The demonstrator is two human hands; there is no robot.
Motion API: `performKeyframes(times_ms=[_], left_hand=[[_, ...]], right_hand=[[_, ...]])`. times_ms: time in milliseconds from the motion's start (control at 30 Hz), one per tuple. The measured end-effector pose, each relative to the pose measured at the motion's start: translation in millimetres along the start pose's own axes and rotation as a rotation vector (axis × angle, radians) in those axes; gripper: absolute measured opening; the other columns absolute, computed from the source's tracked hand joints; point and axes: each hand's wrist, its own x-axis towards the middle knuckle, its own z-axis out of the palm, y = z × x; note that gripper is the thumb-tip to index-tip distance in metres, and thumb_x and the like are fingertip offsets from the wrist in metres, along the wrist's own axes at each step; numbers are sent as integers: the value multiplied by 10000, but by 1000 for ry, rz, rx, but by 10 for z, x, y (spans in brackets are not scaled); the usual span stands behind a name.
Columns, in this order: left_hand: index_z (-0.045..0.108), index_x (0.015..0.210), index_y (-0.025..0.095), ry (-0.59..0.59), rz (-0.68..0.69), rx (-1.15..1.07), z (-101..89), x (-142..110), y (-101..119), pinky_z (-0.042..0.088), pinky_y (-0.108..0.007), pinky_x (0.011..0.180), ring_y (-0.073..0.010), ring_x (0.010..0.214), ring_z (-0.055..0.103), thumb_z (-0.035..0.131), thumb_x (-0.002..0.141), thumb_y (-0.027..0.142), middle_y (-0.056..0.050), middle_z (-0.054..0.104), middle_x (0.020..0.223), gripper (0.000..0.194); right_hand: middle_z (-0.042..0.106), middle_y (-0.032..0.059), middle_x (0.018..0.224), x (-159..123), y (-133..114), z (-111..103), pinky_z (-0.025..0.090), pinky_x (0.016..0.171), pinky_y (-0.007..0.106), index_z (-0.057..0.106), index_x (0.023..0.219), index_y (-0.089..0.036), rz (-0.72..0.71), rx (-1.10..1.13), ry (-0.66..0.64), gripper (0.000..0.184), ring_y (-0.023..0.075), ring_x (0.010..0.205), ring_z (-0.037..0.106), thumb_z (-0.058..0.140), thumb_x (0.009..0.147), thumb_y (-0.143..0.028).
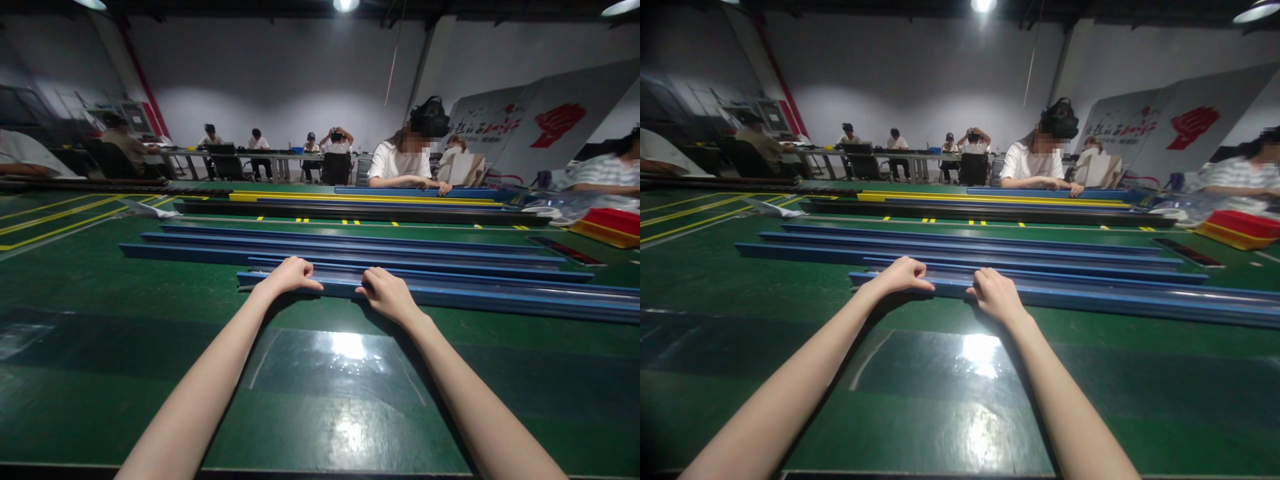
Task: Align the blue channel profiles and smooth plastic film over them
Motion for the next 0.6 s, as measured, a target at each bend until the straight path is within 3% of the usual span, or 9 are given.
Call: performKeyframes(times_ms=[300,600], left_hand=[[408,501,181,-24,-39,0,22,14,-22,225,-229,493,-101,495,362,593,583,621,52,379,461,484],[490,546,190,-64,-67,67,17,8,-10,250,-239,498,-126,509,404,542,601,660,27,445,503,476]], right_hand=[[581,45,818,0,-1,5,307,616,246,507,782,-193,6,5,-4,162,166,790,510,469,843,-338],[583,46,822,0,-5,-1,309,613,248,514,785,-193,12,4,-6,161,169,792,510,477,840,-340]])
